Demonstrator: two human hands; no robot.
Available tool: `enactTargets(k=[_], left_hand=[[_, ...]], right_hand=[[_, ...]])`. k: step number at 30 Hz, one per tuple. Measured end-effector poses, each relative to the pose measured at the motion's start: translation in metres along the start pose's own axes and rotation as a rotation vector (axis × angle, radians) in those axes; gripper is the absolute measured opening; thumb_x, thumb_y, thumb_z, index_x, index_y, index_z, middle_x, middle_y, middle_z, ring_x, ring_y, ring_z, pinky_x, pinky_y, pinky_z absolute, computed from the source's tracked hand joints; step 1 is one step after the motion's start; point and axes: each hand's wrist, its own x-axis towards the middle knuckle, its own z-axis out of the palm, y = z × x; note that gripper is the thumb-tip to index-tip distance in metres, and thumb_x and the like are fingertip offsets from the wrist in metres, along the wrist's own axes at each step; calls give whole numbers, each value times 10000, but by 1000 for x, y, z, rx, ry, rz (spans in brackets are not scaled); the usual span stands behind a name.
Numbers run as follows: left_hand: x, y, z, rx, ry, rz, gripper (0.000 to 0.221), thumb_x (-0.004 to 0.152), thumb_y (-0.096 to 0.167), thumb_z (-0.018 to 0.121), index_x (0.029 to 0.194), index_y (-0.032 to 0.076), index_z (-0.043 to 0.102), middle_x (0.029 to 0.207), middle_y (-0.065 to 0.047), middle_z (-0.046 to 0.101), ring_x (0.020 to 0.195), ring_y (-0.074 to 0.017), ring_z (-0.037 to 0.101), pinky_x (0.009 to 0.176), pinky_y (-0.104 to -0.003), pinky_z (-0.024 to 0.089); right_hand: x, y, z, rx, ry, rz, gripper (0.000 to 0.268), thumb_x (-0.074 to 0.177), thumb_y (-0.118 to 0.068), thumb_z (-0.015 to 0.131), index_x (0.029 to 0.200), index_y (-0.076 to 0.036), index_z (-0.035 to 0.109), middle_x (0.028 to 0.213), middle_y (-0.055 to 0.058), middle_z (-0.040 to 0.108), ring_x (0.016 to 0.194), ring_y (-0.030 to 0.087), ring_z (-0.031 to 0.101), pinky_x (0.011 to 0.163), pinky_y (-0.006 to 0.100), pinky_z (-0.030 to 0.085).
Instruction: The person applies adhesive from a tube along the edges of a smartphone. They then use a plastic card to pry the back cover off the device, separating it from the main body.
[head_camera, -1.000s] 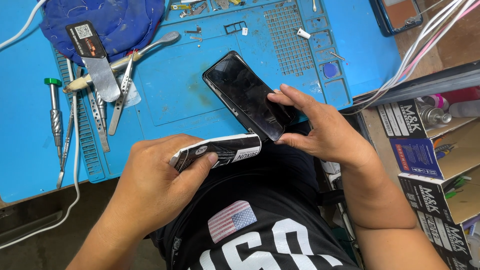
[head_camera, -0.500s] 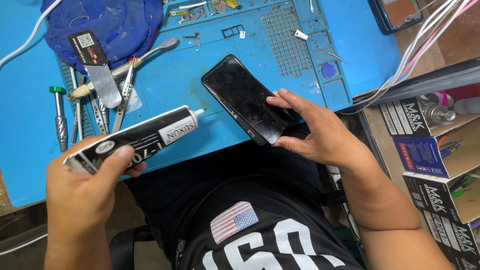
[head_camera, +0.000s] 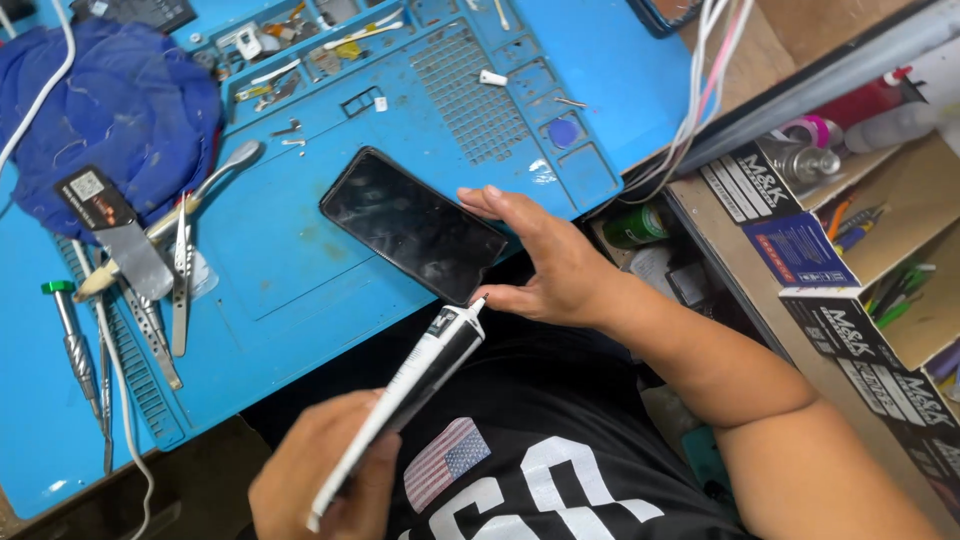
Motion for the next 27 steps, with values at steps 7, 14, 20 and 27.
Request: enactTargets(k=[7, 14, 20, 27], left_hand=[[-1, 38, 18, 399, -94, 230, 230, 895, 203, 715, 1083, 70, 723, 1108, -126, 767, 857, -241, 782, 584, -310, 612], [3, 51, 57, 556, -18, 475, 154, 916, 128, 720, 998, -2, 711, 1018, -188, 760, 861, -292, 770, 675, -352, 634], [5, 61, 79, 805, 14, 539, 261, 984, 164, 520, 1042, 0, 715, 1061, -175, 751, 637, -237, 684, 492, -314, 510], [11, 62, 98, 986, 54, 607, 56, 941, 115, 729, 951, 68, 702, 960, -124, 744, 545, -161, 605, 437, -272, 473]], right_hand=[[-5, 5, 14, -33, 150, -74, 888, 1084, -465, 640, 1679, -183, 44, 1653, 261, 357, 1398, 415, 660, 1161, 501, 575], [-8, 10, 15, -3, 264, -191, 885, 1081, -356, 735, 1658, -104, 112, 1631, 335, 334, 1370, 432, 679, 1140, 467, 624], [1, 7, 15, -102, 389, -286, 865, 1079, -384, 719, 1636, -87, 128, 1552, 374, 399, 1290, 437, 696, 1089, 465, 648], [7, 8, 15, -74, 408, -315, 921, 1033, -265, 783, 1631, -90, 105, 1521, 406, 376, 1417, 488, 535, 1109, 544, 635]])
